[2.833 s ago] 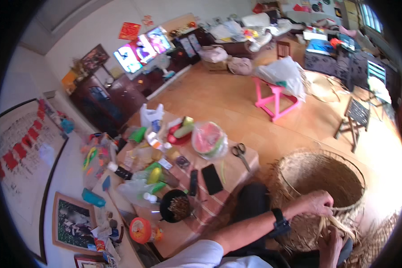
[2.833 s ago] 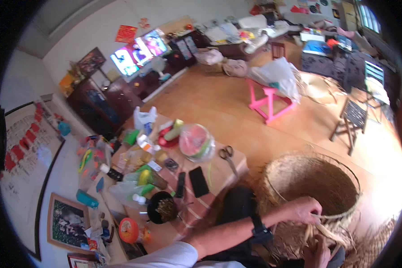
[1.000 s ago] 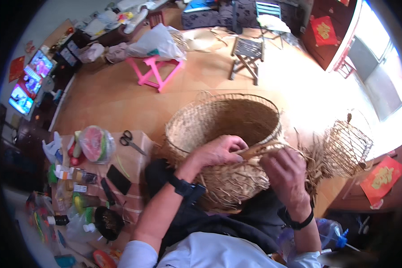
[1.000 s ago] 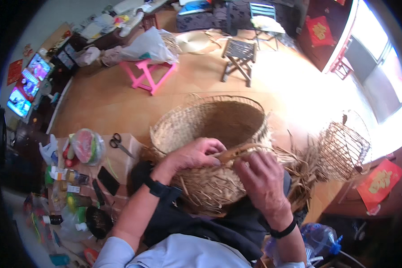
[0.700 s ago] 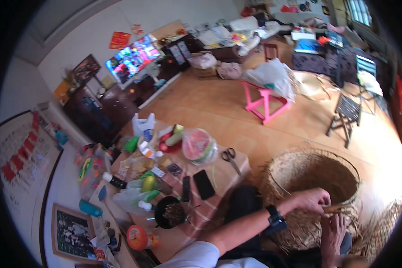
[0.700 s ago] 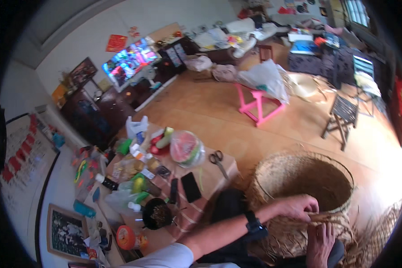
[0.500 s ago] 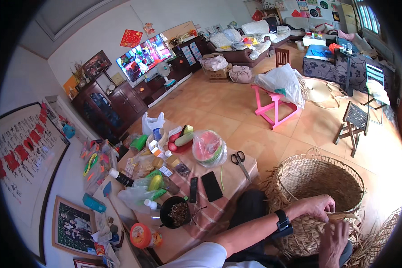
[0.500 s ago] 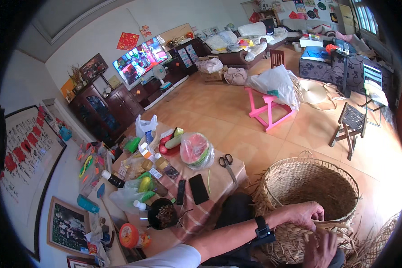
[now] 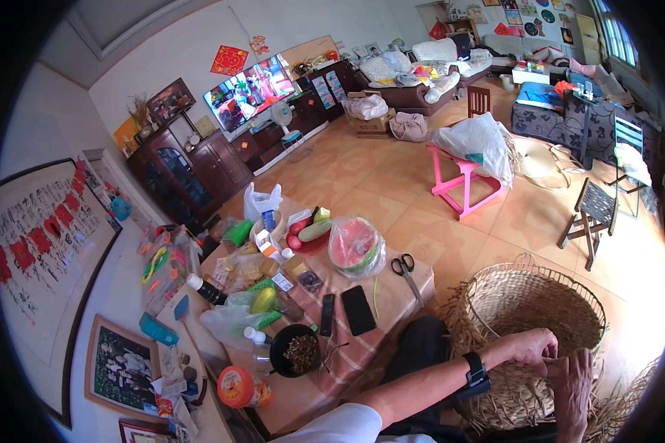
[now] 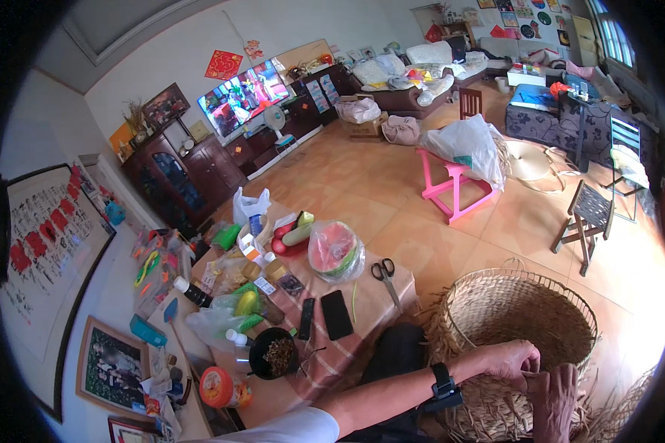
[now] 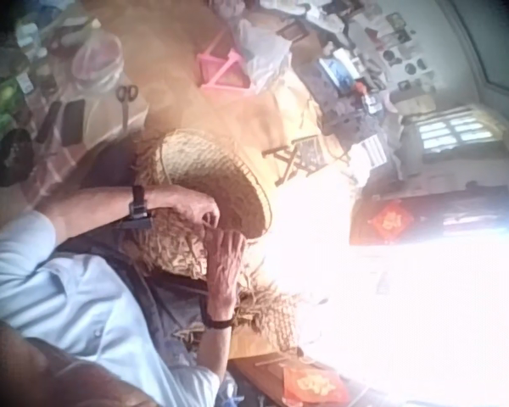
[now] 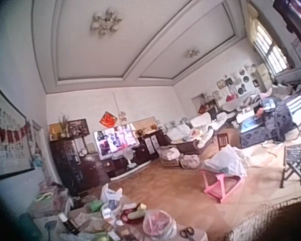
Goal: Repairing or weaving a large wicker basket using bamboo or wood strips while sitting on the floor.
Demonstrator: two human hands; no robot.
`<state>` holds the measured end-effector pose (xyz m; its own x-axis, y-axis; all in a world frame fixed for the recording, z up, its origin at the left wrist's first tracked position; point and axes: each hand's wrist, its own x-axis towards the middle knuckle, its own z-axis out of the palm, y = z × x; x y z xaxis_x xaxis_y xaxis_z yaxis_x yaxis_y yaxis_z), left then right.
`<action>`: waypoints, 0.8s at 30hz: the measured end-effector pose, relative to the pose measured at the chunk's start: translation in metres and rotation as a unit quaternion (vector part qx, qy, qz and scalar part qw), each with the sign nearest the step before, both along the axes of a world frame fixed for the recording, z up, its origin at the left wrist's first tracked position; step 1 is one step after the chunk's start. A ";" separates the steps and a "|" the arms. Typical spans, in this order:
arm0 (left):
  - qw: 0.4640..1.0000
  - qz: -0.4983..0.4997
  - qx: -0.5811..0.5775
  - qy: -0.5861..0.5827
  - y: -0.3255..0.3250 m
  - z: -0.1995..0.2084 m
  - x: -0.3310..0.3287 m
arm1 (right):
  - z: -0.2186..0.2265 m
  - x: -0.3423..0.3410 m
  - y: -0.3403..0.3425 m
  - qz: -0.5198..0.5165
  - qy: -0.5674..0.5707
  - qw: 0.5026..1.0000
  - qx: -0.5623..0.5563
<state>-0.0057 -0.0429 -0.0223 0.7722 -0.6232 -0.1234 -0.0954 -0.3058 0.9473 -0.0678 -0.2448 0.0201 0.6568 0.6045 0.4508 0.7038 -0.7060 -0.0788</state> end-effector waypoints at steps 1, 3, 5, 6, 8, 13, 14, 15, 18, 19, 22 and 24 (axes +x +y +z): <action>1.000 0.000 -0.010 0.005 0.000 -0.001 0.000 | -0.003 -0.001 -0.001 0.000 0.000 1.000 0.000; 1.000 -0.001 -0.020 0.012 0.001 0.004 -0.001 | -0.005 -0.003 -0.005 0.004 0.091 0.995 0.034; 0.999 0.002 -0.020 0.048 0.005 0.016 -0.003 | 0.002 -0.008 -0.003 -0.004 0.060 0.998 0.024; 0.999 0.003 -0.019 0.048 0.005 0.018 -0.005 | 0.007 -0.011 -0.001 -0.010 0.027 0.999 0.015; 0.997 0.002 -0.030 0.071 0.006 0.018 -0.006 | 0.014 -0.014 0.000 -0.044 0.127 0.990 0.039; 0.998 0.007 -0.029 0.047 0.002 0.006 -0.003 | -0.017 0.001 -0.004 -0.098 0.158 0.975 0.118; 0.999 0.012 -0.027 0.033 0.001 0.006 -0.002 | -0.024 0.000 -0.003 -0.110 0.145 0.973 0.143; 0.999 0.013 -0.027 0.034 0.001 0.005 -0.004 | -0.030 -0.003 -0.001 -0.109 0.147 0.973 0.142; 0.998 0.026 -0.047 -0.022 -0.001 0.001 -0.009 | -0.048 -0.012 0.004 -0.156 0.124 0.960 0.198; 0.995 0.045 -0.043 -0.076 -0.001 0.000 -0.011 | -0.052 -0.012 0.004 -0.155 0.124 0.960 0.197; 0.991 0.073 0.002 -0.108 -0.005 0.010 -0.019 | -0.049 -0.016 0.008 -0.152 0.156 0.958 0.189; 0.991 0.090 0.045 -0.090 -0.010 0.016 -0.024 | -0.041 -0.017 0.010 -0.138 0.151 0.959 0.194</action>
<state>-0.0297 -0.0532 -0.0068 0.8843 -0.4664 -0.0236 -0.1959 -0.4164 0.8878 -0.0843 -0.2348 -0.0209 0.9039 0.2131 0.3709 0.3975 -0.7390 -0.5439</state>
